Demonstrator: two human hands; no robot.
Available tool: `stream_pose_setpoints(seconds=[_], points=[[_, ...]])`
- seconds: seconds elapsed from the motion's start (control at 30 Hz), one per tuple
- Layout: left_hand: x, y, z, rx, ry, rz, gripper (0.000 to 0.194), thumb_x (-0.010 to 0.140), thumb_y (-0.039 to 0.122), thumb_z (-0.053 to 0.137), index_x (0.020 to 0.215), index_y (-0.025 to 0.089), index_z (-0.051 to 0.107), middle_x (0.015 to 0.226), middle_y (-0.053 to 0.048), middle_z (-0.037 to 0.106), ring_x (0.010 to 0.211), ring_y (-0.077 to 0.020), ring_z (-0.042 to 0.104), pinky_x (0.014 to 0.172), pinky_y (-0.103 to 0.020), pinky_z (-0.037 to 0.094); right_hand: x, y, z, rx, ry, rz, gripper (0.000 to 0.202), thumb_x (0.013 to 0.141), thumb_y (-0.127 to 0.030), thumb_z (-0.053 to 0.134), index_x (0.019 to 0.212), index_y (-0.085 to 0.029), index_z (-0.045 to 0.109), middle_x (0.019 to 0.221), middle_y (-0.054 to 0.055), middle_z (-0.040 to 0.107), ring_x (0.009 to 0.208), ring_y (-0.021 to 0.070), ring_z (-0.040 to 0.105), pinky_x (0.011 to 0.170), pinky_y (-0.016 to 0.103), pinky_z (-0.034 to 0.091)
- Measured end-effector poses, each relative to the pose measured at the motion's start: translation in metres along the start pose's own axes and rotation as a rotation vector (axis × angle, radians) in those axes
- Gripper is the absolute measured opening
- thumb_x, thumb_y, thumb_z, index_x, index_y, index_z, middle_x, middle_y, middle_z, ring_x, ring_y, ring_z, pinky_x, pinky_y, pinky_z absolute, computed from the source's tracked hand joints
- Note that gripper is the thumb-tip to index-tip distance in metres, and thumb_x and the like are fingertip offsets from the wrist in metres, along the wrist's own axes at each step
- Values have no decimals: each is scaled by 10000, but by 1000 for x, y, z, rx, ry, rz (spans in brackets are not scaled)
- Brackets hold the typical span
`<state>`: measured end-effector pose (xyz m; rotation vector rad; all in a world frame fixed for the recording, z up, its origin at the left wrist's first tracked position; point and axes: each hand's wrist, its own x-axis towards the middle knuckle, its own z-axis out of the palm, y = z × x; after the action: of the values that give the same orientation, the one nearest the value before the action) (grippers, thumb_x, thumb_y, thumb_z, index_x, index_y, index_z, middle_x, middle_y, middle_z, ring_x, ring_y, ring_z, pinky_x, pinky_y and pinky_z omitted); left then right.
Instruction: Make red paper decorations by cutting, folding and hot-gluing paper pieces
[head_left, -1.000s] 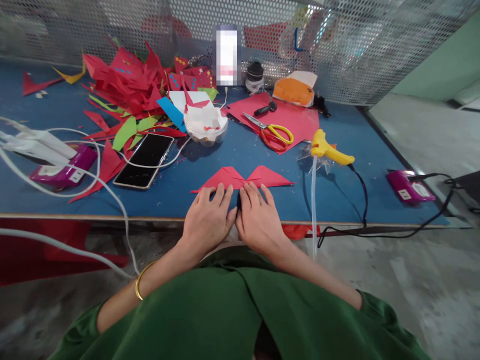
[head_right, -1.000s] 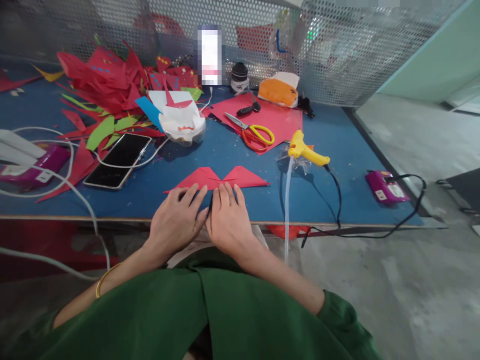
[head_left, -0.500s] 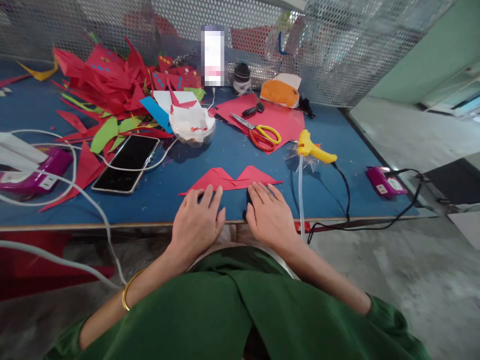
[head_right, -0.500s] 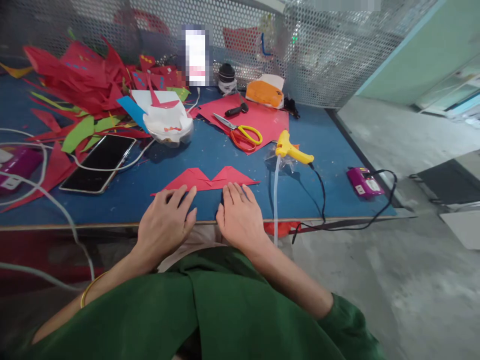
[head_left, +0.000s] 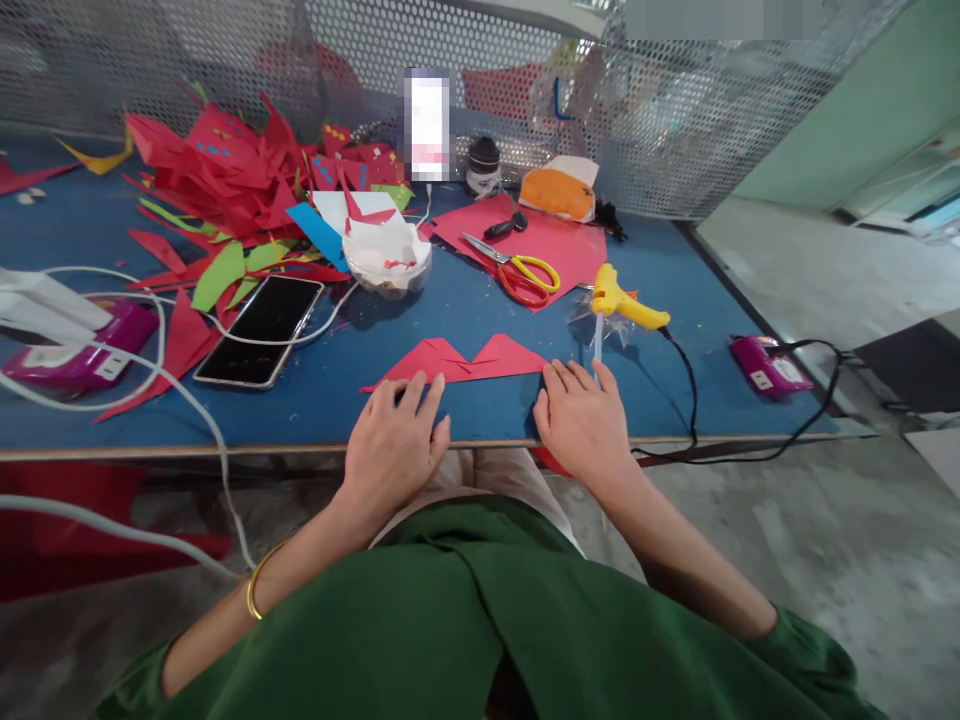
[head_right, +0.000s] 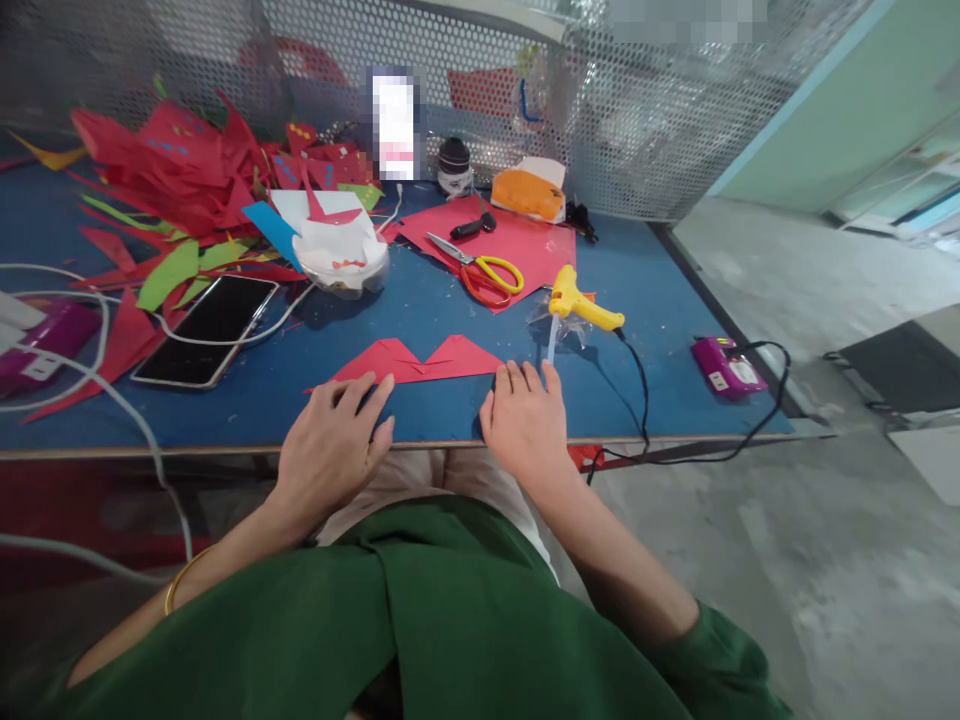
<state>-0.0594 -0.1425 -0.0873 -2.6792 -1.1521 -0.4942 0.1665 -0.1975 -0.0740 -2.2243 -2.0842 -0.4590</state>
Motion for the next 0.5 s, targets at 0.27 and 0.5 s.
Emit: stream_pose_setpoints(seconds=[0.27,0.5], points=[[0,0,-1,-5,13,-5,466,952,293,476,1333,53,593,1284,-180,634,1035,-333,556,894,-460,506,4,-6,0,-49,65,13,422,934,-222,442,1196,40,645,1203,251,685,1234,377,563,1097,523,310],[6,-3,-4,9,-11,20,447,947,317,505,1299,68,623,1201,-190,668,994,-328,579,860,-465,518,28,-18,1,123,262,-379,239,963,-159,490,1083,-146,695,1091,87,727,1075,231,597,1057,398,320]])
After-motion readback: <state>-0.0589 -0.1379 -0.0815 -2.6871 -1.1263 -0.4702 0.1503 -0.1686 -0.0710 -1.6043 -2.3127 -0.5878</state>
